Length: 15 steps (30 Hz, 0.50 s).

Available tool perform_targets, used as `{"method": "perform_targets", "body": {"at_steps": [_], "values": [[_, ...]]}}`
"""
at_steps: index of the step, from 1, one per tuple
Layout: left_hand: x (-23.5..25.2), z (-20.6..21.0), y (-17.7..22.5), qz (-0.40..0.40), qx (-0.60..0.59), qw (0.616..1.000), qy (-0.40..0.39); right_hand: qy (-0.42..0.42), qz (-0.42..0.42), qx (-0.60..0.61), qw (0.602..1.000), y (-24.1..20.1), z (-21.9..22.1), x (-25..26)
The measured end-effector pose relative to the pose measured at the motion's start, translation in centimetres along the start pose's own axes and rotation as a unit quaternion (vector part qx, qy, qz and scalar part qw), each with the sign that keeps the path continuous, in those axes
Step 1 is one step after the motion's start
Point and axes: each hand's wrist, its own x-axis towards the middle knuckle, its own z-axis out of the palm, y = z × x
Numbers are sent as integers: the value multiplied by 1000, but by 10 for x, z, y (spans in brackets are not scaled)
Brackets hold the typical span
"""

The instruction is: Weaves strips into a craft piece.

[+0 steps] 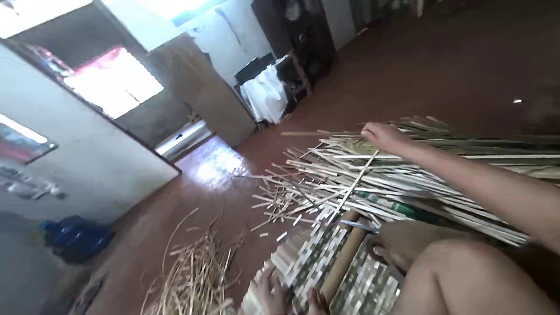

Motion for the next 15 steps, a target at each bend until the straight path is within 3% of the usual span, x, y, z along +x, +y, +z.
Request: {"method": "perform_targets", "body": {"at_steps": [3, 6, 9, 10, 12, 15], "values": [[7, -10, 39, -141, -213, 966, -36, -157, -122, 38, 979, -87, 46, -30], [-1, -39, 59, -245, -474, 845, -29, -293, -220, 32, 930, -155, 80, -70], [-13, -79, 66, -253, -640, 724, 55, -357, -316, 20, 879, -207, 99, -97], [-15, -88, 65, -256, -647, 712, 99, -374, -330, -1, 867, -222, 103, -101], [-17, -95, 54, -240, -613, 732, 175, -387, -350, -71, 850, -244, 116, -98], [-18, -88, 38, -183, -549, 783, 230, -294, -384, -136, 865, -262, 141, -91]]}}
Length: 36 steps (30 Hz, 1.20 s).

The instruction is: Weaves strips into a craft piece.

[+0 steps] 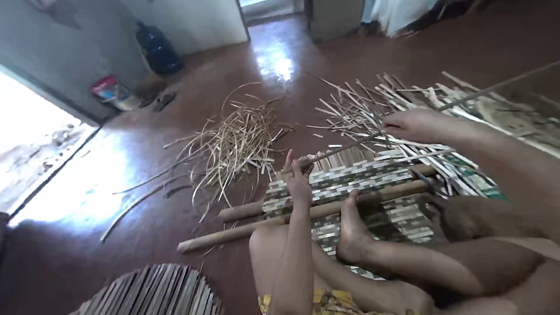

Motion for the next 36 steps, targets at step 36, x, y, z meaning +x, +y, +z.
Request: {"method": "perform_targets", "body": {"at_steps": [36], "values": [[-42, 34, -2, -373, -74, 915, -134, 37, 41, 453, 890, -86, 89, -45]]}}
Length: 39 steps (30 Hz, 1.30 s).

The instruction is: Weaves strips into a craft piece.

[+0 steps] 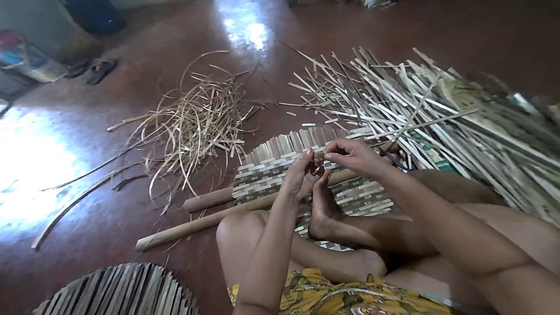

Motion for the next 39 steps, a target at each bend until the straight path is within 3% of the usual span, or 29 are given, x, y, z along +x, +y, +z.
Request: {"method": "perform_targets", "body": {"at_steps": [5, 18, 20, 23, 26, 30, 34, 39], "values": [[0, -5, -4, -21, -30, 998, -57, 2, -21, 39, 999, 0, 6, -1], [-3, 5, -16, -59, -51, 994, -80, 3, 16, 180, 984, 7, 12, 2], [-4, 9, -18, -37, -46, 997, -44, -1, 29, 191, 981, 10, 13, 2], [-2, 12, -16, 64, 8, 998, 26, -23, 35, 157, 987, 7, 10, 1], [0, 9, -13, 125, 50, 991, 14, -43, -3, 147, 988, 2, 8, -1], [-2, 6, -16, 114, 36, 992, -28, -52, -52, 217, 973, 12, 17, -2], [-1, 3, -21, 91, 8, 995, -31, -52, -50, 296, 953, 21, 24, -2], [5, -4, -18, 121, 39, 992, -17, -55, -18, 269, 961, 17, 21, -1]]}}
